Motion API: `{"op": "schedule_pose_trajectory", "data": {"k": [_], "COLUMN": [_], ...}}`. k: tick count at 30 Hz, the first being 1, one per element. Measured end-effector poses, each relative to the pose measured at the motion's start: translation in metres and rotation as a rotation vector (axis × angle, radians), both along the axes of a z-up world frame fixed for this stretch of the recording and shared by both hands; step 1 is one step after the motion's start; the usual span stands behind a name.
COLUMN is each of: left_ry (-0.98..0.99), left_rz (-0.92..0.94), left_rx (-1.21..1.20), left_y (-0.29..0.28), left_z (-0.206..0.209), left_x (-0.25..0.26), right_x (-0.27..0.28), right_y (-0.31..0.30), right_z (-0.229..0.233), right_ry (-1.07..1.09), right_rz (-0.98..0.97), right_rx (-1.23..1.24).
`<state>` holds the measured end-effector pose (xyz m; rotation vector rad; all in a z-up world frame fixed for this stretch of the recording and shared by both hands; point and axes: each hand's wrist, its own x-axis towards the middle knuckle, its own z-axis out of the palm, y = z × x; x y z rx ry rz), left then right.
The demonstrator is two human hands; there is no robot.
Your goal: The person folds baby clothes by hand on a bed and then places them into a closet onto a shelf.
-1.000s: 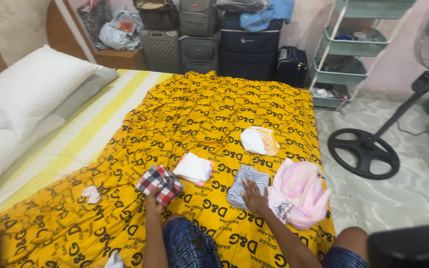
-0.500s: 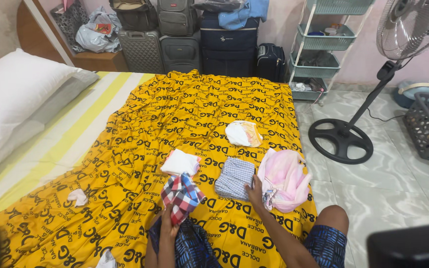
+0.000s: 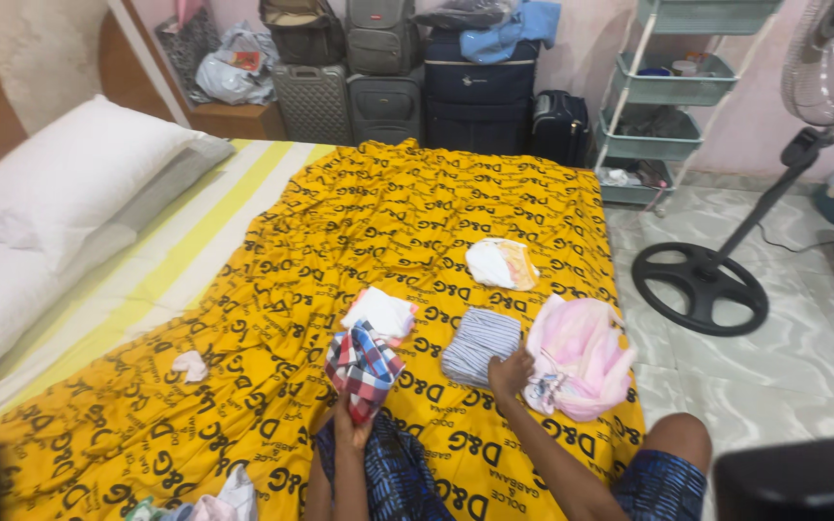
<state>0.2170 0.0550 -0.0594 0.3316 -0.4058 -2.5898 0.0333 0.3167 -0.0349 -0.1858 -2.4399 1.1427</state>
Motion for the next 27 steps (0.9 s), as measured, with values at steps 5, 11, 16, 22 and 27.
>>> {"op": "schedule_pose_trajectory", "data": {"k": [5, 11, 16, 22, 27], "left_ry": [0.059, 0.210, 0.142, 0.107, 0.094], "left_rz": [0.068, 0.081, 0.078, 0.060, 0.062], "left_rx": [0.002, 0.075, 0.120, 0.153, 0.166], "left_y": [-0.004, -0.015, -0.021, -0.023, -0.027], "left_z": [-0.003, -0.010, -0.019, -0.027, -0.030], "left_x": [-0.005, -0.006, -0.006, -0.010, -0.008], "right_x": [0.000, -0.009, 0.005, -0.006, -0.002], "right_y": [-0.043, -0.142, -0.207, -0.248, -0.252], "right_z": [-0.008, -0.076, -0.065, -0.012, -0.017], "right_ry": [0.399, -0.805, -0.865, -1.104, -1.058], "right_rz": [0.434, 0.994, 0.791, 1.043, 1.209], "right_rx": [-0.059, -1.160, -1.436, -1.767, -1.771]}}
